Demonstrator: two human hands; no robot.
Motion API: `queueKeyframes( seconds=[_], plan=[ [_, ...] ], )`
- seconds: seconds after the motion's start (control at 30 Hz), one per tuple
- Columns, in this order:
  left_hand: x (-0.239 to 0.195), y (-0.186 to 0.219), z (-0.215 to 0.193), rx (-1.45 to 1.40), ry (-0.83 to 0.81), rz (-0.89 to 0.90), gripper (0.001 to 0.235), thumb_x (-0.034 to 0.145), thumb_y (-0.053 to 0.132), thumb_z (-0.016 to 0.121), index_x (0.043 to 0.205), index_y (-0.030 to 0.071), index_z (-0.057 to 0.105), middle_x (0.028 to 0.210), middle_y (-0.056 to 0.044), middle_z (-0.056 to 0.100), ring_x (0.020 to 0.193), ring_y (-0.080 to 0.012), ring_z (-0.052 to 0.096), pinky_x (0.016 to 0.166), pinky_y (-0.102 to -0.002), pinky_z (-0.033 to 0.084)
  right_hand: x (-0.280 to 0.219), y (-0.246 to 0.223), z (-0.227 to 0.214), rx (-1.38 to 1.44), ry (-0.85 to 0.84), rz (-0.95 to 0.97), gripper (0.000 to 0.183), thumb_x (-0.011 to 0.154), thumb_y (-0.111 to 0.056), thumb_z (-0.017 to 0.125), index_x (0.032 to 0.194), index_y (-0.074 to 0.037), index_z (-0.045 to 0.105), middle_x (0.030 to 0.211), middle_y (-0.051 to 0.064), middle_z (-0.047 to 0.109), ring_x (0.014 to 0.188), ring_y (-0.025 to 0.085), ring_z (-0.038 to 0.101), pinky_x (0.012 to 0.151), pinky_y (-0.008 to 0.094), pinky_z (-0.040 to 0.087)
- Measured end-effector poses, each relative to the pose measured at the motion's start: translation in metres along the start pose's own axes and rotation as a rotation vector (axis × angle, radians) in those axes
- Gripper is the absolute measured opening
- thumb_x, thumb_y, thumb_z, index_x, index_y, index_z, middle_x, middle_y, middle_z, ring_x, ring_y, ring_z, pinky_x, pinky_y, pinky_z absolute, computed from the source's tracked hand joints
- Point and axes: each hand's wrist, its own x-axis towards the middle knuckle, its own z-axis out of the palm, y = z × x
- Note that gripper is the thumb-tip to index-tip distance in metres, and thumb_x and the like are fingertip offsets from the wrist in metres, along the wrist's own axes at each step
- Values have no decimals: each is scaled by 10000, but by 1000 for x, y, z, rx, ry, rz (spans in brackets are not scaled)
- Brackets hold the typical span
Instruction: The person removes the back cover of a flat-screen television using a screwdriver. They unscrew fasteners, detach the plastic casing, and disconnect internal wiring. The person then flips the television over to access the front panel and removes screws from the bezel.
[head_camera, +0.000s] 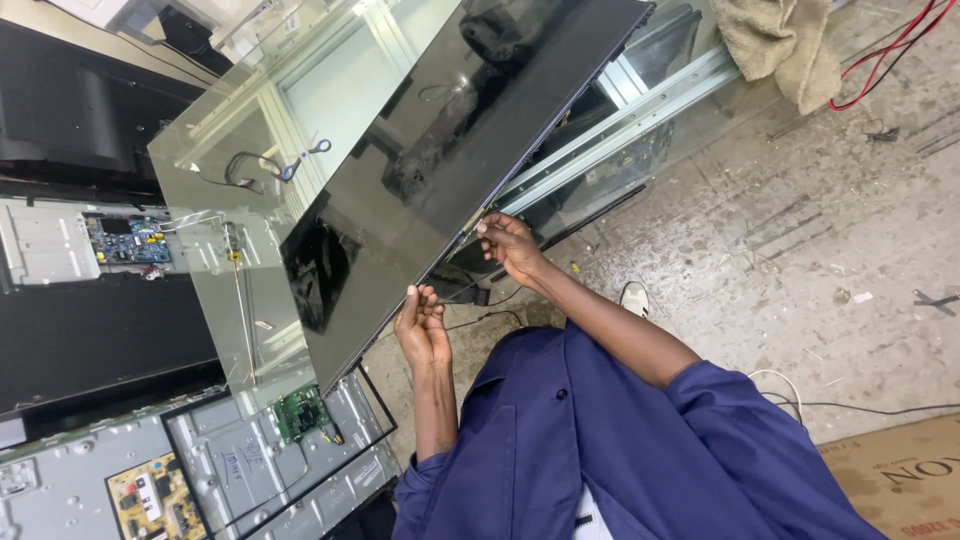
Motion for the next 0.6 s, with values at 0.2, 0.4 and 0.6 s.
queueKeyframes(
  seconds=[0.2,0.4,0.6],
  plan=[
    [-2,-1,1,-8,1,11,213,909,154,676,979,-47,689,822,-140,727,684,-172,731,549,-231,578,-1,3,-4,7,-6,-21,112,857,-36,713,943,-60,646,762,59,655,609,102,665,505,205,592],
    [-2,-1,2,3,18,9,212,904,154,674,978,-44,691,816,-138,726,676,-171,728,550,-232,575,-9,-1,1,2,2,-42,101,856,-48,714,923,-57,639,736,52,631,596,90,642,505,207,593],
    [-5,-4,1,5,15,5,200,906,152,674,972,-35,692,816,-127,728,677,-163,728,552,-227,575,-8,-4,9,-3,28,-53,102,849,-61,716,902,-57,628,710,65,641,575,93,640,489,202,585]
  ],
)
